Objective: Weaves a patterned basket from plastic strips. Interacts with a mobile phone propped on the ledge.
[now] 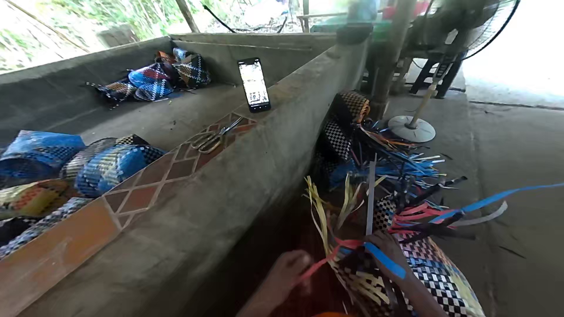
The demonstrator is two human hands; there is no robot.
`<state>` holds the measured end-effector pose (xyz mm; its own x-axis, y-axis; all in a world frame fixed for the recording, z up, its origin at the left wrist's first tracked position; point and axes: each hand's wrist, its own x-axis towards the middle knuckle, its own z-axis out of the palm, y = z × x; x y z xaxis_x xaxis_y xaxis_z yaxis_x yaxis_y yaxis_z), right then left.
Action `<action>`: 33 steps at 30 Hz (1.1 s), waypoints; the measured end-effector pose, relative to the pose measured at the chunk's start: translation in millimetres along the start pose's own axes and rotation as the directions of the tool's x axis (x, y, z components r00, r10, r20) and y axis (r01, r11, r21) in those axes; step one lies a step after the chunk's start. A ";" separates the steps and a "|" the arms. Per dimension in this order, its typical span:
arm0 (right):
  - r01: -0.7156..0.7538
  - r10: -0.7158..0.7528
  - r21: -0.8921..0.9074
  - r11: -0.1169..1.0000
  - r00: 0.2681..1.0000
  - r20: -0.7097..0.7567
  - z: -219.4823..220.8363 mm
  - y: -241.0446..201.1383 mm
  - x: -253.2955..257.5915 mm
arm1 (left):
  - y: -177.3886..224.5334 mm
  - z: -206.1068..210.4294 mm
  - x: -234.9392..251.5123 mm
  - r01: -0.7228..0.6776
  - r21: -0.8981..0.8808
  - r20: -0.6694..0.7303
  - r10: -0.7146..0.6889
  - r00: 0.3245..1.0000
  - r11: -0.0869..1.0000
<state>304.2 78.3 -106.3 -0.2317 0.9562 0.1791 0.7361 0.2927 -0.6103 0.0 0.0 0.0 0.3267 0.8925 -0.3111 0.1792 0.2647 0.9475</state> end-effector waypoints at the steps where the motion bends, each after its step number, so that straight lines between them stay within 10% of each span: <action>1: -0.025 0.025 -0.005 1.000 1.000 0.018 -3.7 -1.0 3.8 | 5.2 30.0 15.6 -0.096 -0.182 -0.110 0.077 0.991 0.979; 5: -0.123 0.123 -0.005 0.992 0.990 0.072 -18.3 -3.3 12.8 | -35.8 109.2 76.2 -0.469 -0.324 -0.299 0.381 0.875 0.822; 10: -0.140 0.147 -0.085 0.986 0.987 0.071 -18.0 -6.5 13.0 | -64.6 102.2 146.3 -0.675 0.439 -0.132 0.785 0.605 0.593; 15: -0.158 0.168 -0.100 0.982 0.981 0.100 -6.1 -10.1 13.1 | -44.9 82.8 176.3 -0.326 0.485 0.005 0.370 0.929 0.811; 21: -0.166 0.161 0.046 0.985 0.983 0.090 3.3 -6.7 -0.2 | -55.4 65.2 180.7 -0.110 0.416 0.168 0.043 0.985 0.903; 26: -0.028 0.079 0.219 0.975 0.971 -0.227 -17.1 -19.5 3.7 | -61.2 61.3 177.6 -0.090 0.442 0.193 0.003 0.981 0.893; 29: -0.323 0.328 0.451 0.832 0.942 0.070 -38.8 -37.0 2.6 | -55.8 62.0 177.5 -0.194 0.508 0.216 0.094 0.972 0.839; 33: -0.585 0.360 0.218 0.781 0.707 0.608 -17.8 -18.4 -4.9 | -50.5 71.4 174.4 -0.308 0.519 0.234 0.214 0.948 0.798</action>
<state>303.1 68.4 -82.3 -0.2855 0.7760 -0.5624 0.5724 -0.3326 -0.7495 114.2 116.2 -107.3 0.5652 0.8177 -0.1092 0.5236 -0.2533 0.8135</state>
